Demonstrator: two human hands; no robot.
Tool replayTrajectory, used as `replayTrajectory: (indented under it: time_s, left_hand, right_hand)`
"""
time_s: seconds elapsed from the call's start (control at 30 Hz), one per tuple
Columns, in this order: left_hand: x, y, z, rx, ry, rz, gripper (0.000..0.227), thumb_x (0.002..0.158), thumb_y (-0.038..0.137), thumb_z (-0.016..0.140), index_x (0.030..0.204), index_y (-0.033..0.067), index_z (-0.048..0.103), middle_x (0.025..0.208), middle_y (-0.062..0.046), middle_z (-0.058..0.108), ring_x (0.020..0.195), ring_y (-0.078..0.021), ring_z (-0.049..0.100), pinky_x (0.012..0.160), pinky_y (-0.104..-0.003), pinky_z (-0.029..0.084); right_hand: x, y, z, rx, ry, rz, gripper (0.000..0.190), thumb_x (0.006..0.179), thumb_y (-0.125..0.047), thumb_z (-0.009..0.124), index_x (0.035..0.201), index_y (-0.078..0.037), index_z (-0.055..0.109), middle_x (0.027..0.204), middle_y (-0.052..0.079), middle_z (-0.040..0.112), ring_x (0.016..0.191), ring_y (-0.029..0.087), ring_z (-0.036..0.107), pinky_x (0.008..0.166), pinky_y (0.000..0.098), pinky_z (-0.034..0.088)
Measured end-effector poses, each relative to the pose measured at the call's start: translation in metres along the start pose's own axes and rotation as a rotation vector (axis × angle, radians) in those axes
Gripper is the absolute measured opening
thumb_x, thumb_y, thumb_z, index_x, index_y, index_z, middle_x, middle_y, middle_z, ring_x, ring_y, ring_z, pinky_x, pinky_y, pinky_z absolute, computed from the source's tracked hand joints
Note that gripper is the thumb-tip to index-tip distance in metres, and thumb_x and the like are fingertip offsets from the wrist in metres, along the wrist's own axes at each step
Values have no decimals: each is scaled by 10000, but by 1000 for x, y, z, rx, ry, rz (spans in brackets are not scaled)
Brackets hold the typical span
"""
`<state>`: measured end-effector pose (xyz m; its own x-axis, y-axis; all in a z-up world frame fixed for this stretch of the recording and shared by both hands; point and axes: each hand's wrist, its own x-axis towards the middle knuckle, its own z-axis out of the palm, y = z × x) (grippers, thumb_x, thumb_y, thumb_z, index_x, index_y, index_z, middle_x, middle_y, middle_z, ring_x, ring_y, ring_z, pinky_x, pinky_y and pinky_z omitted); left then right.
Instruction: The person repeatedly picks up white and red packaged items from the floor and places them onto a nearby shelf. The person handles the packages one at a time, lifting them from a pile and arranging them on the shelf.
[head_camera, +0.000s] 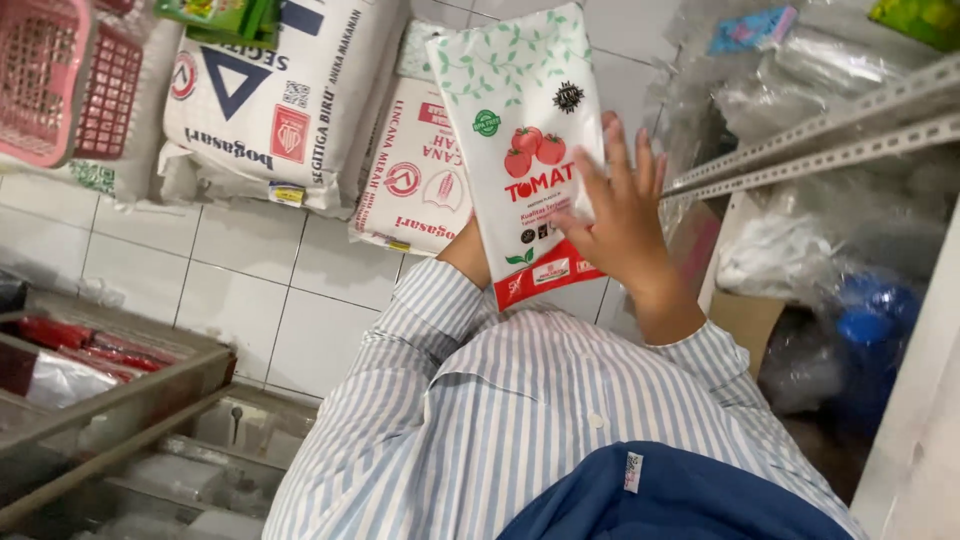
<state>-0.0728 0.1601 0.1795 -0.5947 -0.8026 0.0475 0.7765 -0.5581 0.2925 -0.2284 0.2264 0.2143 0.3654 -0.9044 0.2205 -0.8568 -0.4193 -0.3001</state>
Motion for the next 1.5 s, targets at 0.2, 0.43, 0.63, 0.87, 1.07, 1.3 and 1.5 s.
replayTrajectory:
  time_s: [0.2,0.43,0.63,0.87,1.07,1.3,1.5]
  left_hand:
    - [21,-108,4,314,181,151,862,1067,655,401,1694,149,95,1513,-217,306,1334,-354,339,1155,-460,332]
    - [-1,-199,89,1382,-23,758,839,1098,694,344,1684,161,69,1702,-184,158,1544,-336,214,1308,-443,210]
    - [-37,-222,163,1707,-433,1172,765,1067,717,309,1679,291,140,1767,-108,11,1641,-304,-8,1286,-555,-10]
    - [10,-199,183,2221,-806,745,833,950,825,403,1569,272,473,1639,-149,336,1550,-340,232,1248,-637,70]
    - [-36,-235,154,1693,-641,935,784,1096,735,353,1689,244,208,1752,-140,58,1644,-360,57,1268,-635,-44]
    - [-29,-276,110,1968,-807,1106,870,960,721,421,1666,268,188,1744,-121,51,1629,-372,72,1270,-652,-83]
    - [-24,-266,105,1520,-793,355,1030,982,789,427,1682,117,81,1779,-187,42,1649,-356,88,1336,-544,130]
  right_hand:
    - [-76,-13,-21,749,183,27,993,921,-497,755,1619,-13,241,1688,219,216,1588,367,182,1276,496,193]
    - [-155,15,-67,1307,733,194,769,1067,-440,682,1606,8,365,1537,150,501,1418,273,519,1221,408,421]
    - [-222,36,-88,1648,877,11,746,1040,-447,683,1593,-83,340,1607,88,449,1468,244,483,1246,452,395]
    - [-284,23,-108,1560,1053,64,774,984,-487,755,1548,-68,429,1502,109,530,1346,280,524,1168,447,437]
    - [-307,23,-133,1575,1173,89,813,960,-489,762,1545,-24,441,1494,126,567,1337,287,560,1176,443,471]
    - [-333,34,-123,1308,1274,154,681,1058,-369,695,1544,-2,391,1515,114,529,1377,266,536,1198,414,440]
    - [-318,21,-109,912,1188,437,620,1104,-332,626,1566,38,443,1559,164,532,1412,289,511,1246,437,371]
